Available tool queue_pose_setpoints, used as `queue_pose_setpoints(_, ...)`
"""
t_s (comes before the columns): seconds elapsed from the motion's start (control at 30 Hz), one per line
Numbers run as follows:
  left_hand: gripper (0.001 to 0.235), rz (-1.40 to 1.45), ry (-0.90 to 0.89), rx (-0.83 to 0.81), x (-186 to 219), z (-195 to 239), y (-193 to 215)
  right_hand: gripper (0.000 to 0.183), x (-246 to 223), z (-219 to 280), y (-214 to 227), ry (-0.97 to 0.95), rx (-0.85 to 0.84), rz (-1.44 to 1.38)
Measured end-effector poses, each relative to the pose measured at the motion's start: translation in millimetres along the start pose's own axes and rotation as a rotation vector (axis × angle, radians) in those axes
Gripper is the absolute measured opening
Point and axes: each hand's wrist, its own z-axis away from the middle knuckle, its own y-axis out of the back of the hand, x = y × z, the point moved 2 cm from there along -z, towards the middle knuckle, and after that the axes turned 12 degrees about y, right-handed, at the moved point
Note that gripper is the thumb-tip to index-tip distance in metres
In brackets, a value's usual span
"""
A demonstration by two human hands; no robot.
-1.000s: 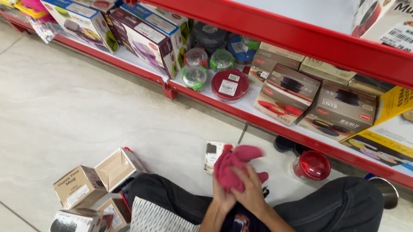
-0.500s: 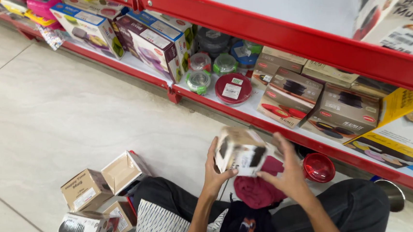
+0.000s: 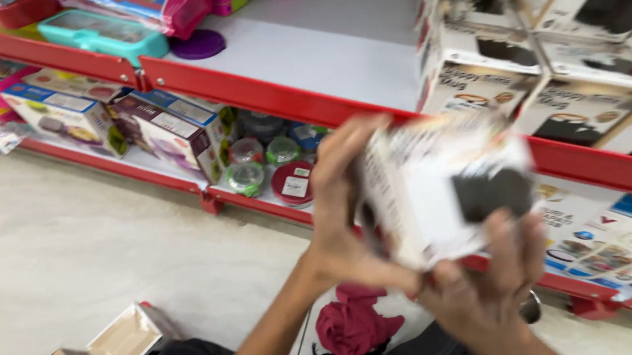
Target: Cleaning mugs with a cloth and organizing them on shelves.
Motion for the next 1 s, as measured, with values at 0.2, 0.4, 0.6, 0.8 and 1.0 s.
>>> queue_pose_setpoints(0.2, 0.111, 0.199, 0.003, -0.199, -31, -113, -35, 0.063, 125, -89, -35, -0.042, 0.122, 0.162)
queue_pose_setpoints(0.4, 0.085, 0.174, 0.100, -0.217, -121, -190, -60, 0.096, 191, -121, -71, 0.068, -0.118, 0.096)
queue_pose_setpoints(0.6, 0.094, -0.525, 0.461, -0.197, -182, -183, -105, 0.084, 245, -122, -136, -0.007, -0.425, 0.244)
queue_pose_setpoints(0.8, 0.083, -1.090, 0.677, -0.570, -166, -200, -126, 0.100, 279, -126, -175, -0.045, -0.423, 0.055)
queue_pose_setpoints(1.0, 0.080, -1.157, 0.888, -0.727, -157, -218, -117, 0.114, 282, -130, -193, -0.047, -0.287, -0.038)
